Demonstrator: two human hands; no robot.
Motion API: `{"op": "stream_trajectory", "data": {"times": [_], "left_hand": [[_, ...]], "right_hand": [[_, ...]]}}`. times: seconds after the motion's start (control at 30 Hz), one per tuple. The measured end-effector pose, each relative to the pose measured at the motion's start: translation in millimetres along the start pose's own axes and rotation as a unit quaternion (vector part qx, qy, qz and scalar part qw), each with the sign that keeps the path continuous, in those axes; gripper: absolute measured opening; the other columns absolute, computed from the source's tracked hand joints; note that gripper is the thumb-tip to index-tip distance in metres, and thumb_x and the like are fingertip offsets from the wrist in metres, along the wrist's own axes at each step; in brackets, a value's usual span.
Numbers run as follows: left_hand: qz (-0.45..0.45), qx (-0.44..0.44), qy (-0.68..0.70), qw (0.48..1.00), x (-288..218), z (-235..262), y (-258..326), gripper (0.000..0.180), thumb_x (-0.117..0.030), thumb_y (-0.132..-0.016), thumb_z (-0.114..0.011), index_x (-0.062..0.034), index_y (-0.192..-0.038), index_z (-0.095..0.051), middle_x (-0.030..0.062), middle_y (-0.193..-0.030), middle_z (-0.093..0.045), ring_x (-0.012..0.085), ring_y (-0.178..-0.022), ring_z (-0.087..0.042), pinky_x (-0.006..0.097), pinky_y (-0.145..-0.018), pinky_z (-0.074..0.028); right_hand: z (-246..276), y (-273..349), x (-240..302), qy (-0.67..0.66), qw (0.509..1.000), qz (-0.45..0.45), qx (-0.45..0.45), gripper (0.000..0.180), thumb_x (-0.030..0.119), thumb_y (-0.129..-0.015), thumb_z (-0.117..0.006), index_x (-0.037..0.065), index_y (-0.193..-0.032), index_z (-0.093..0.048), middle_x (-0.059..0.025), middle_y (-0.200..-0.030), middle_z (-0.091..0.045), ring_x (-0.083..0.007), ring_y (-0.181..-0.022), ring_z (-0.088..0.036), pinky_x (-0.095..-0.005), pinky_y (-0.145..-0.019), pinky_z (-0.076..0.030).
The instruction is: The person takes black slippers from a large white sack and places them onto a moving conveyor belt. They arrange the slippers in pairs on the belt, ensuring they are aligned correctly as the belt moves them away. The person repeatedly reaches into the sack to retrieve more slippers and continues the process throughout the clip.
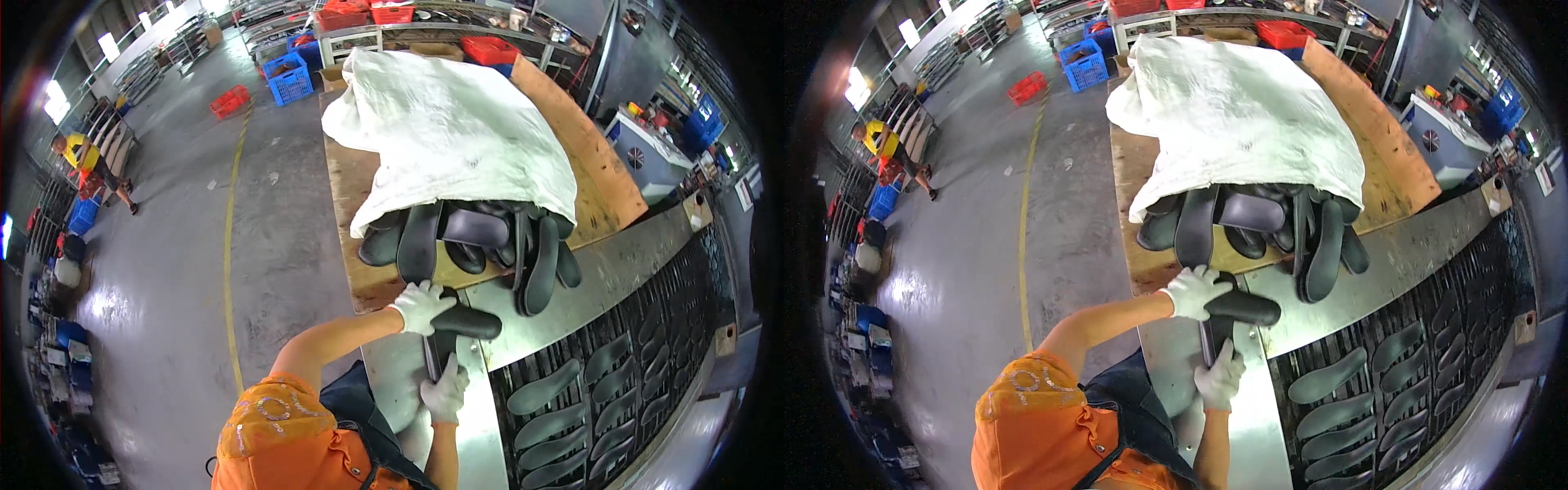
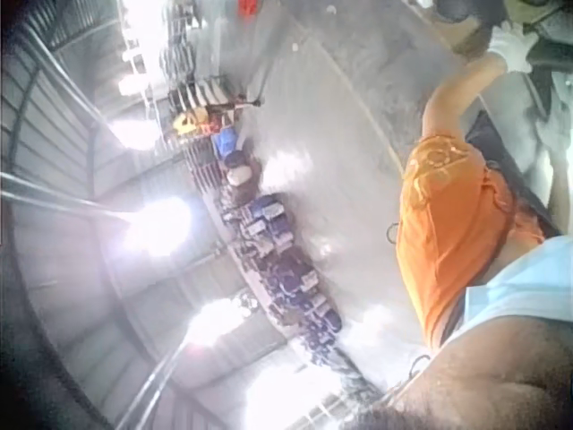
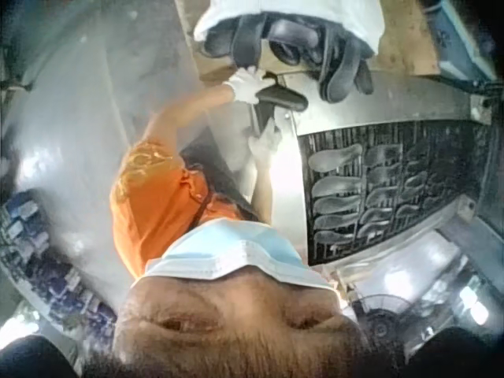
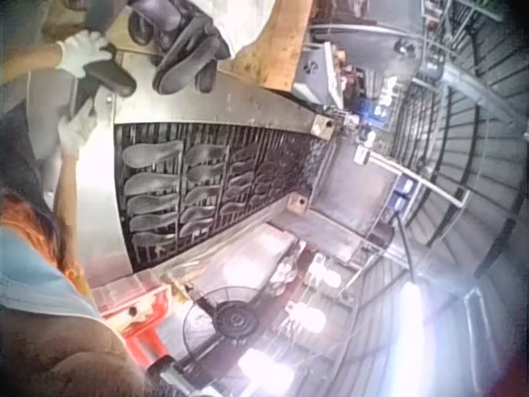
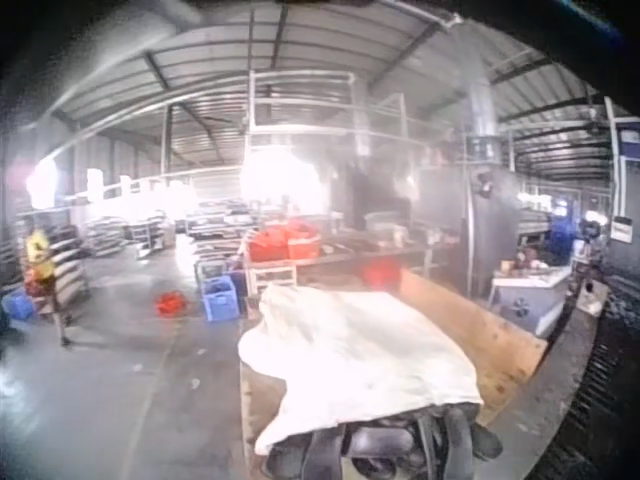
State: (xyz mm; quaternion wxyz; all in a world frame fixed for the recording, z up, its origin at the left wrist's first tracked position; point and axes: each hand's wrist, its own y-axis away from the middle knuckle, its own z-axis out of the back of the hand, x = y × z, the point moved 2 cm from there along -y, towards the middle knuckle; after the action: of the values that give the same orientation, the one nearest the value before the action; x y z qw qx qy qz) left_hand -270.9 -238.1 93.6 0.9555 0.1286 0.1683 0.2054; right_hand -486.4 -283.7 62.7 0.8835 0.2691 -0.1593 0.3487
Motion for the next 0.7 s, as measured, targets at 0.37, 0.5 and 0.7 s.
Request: {"op": "stream_trajectory", "data": {"times": [0.37, 0.5, 0.7], "left_hand": [[-0.023, 0.095, 0.187, 0.978, -38, 7, 2, 0.088, -0.018, -0.073, -0.069, -0.0182, -0.154, -0.034, 0.0257, -0.145, -0.045, 0.0416, -0.123, -0.057, 0.047, -0.1, -0.05], [0.019, 0.031, 0.318, 0.947, 20, -41, -2, 0.064, -0.026, -0.074, -0.064, -0.0004, -0.132, -0.055, 0.0308, -0.112, -0.062, 0.0387, -0.105, -0.064, 0.047, -0.087, -0.051], [0.1, 0.059, 0.441, 0.89, 13, -122, 9, 0.052, -0.023, -0.067, -0.07, 0.0096, -0.107, -0.064, 0.0291, -0.102, -0.067, 0.0386, -0.088, -0.068, 0.048, -0.073, -0.053]], "right_hand": [[24, 54, -85, -0.148, 0.989, 0.005, -0.031, 0.077, 0.015, -0.071, -0.064, 0.005, -0.145, -0.045, -0.0265, -0.123, -0.057, -0.0402, -0.113, -0.06, -0.0468, -0.098, -0.05], [20, 64, -71, -0.361, 0.926, -0.104, 0.045, 0.063, 0.013, -0.078, -0.057, -0.001, -0.139, -0.049, -0.0289, -0.122, -0.06, -0.0379, -0.11, -0.062, -0.0425, -0.097, -0.05], [-45, 80, -121, -0.705, 0.696, -0.127, -0.047, 0.072, 0.02, -0.069, -0.076, -0.008, -0.131, -0.052, -0.0171, -0.119, -0.061, -0.0295, -0.107, -0.062, -0.0394, -0.094, -0.051]]}}
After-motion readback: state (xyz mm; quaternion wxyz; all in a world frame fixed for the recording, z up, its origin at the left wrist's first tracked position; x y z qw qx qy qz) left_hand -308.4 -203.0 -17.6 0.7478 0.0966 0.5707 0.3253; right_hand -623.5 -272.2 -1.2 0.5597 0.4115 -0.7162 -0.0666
